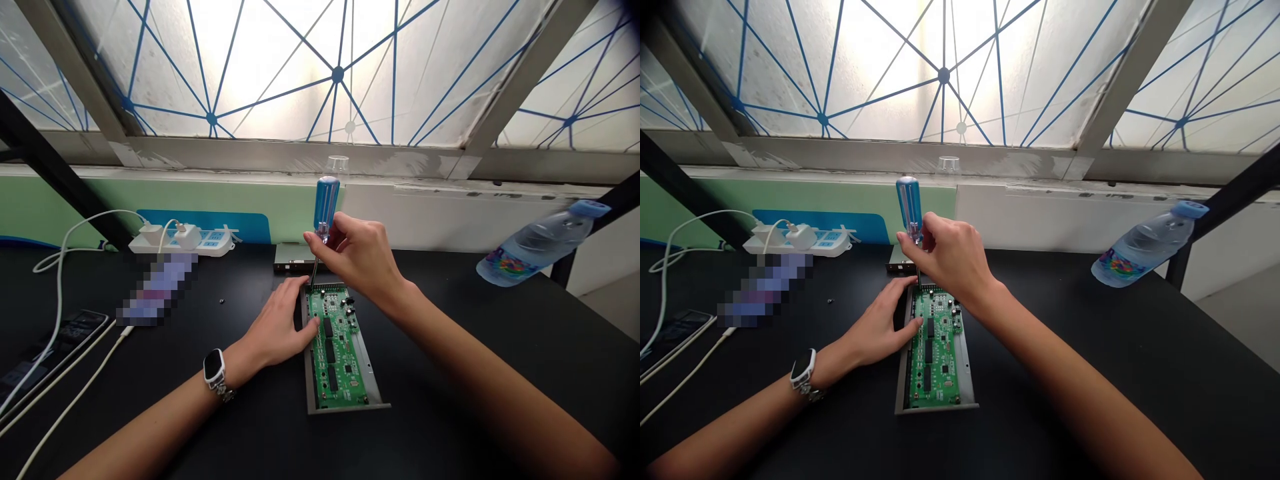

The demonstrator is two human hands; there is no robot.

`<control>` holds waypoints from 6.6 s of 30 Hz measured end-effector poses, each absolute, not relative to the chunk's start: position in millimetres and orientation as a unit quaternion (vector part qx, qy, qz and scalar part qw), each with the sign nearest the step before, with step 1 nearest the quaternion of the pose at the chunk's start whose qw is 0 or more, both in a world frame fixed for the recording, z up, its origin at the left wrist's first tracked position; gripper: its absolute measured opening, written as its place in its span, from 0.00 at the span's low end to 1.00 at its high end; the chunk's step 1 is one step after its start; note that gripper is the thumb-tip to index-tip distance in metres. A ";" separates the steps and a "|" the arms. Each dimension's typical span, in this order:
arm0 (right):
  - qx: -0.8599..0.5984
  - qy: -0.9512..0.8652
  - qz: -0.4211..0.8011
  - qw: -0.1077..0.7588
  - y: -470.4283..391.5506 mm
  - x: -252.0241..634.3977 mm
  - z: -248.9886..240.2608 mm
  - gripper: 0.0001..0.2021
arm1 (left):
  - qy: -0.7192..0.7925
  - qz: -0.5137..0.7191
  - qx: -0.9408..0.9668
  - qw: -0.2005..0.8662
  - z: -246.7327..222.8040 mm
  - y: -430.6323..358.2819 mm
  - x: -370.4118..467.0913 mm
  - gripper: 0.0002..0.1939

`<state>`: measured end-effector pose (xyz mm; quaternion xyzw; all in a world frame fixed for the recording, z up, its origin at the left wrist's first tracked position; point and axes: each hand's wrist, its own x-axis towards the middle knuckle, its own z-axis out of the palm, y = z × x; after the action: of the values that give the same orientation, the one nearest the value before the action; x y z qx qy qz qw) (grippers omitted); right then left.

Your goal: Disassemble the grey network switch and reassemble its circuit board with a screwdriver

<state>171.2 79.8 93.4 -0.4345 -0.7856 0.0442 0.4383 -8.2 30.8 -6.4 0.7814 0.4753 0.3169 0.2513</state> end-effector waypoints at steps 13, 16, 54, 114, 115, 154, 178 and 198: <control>-0.355 -0.780 0.280 0.432 86.6 177.5 91.2 0.17 | 0.475 0.281 0.794 0.255 -4.3 32.2 -7.3 0.31; -0.346 -0.771 0.337 0.416 88.4 180.9 92.6 0.16 | 0.471 0.282 0.796 0.256 -5.5 32.5 -8.0 0.30; -0.276 -0.747 0.419 0.437 90.0 173.7 79.2 0.15 | 0.469 0.277 0.803 0.243 -7.0 32.2 -10.1 0.32; -0.296 -0.770 0.384 0.415 95.6 172.2 67.3 0.10 | 0.435 0.389 0.767 0.267 -7.5 49.7 -9.0 0.22; -0.294 -0.768 0.390 0.415 95.3 171.9 67.1 0.10 | 0.430 0.398 0.762 0.275 -7.1 51.4 -8.0 0.22; -0.355 -0.750 0.416 0.373 94.6 176.3 60.9 0.08 | 0.446 0.486 0.699 0.275 -13.1 90.9 13.8 0.13; -0.364 -0.725 0.449 0.376 97.4 179.6 62.3 0.09 | 0.389 0.460 0.732 0.317 -3.4 80.4 -0.1 0.14; -0.350 -0.723 0.460 0.379 89.8 168.8 57.7 0.09 | 0.403 0.485 0.709 0.317 -12.2 89.2 5.4 0.15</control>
<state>168.8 89.8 57.7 -0.3503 -0.7228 0.4598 0.3788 5.4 89.2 -12.2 0.7086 0.4026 0.4850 0.3171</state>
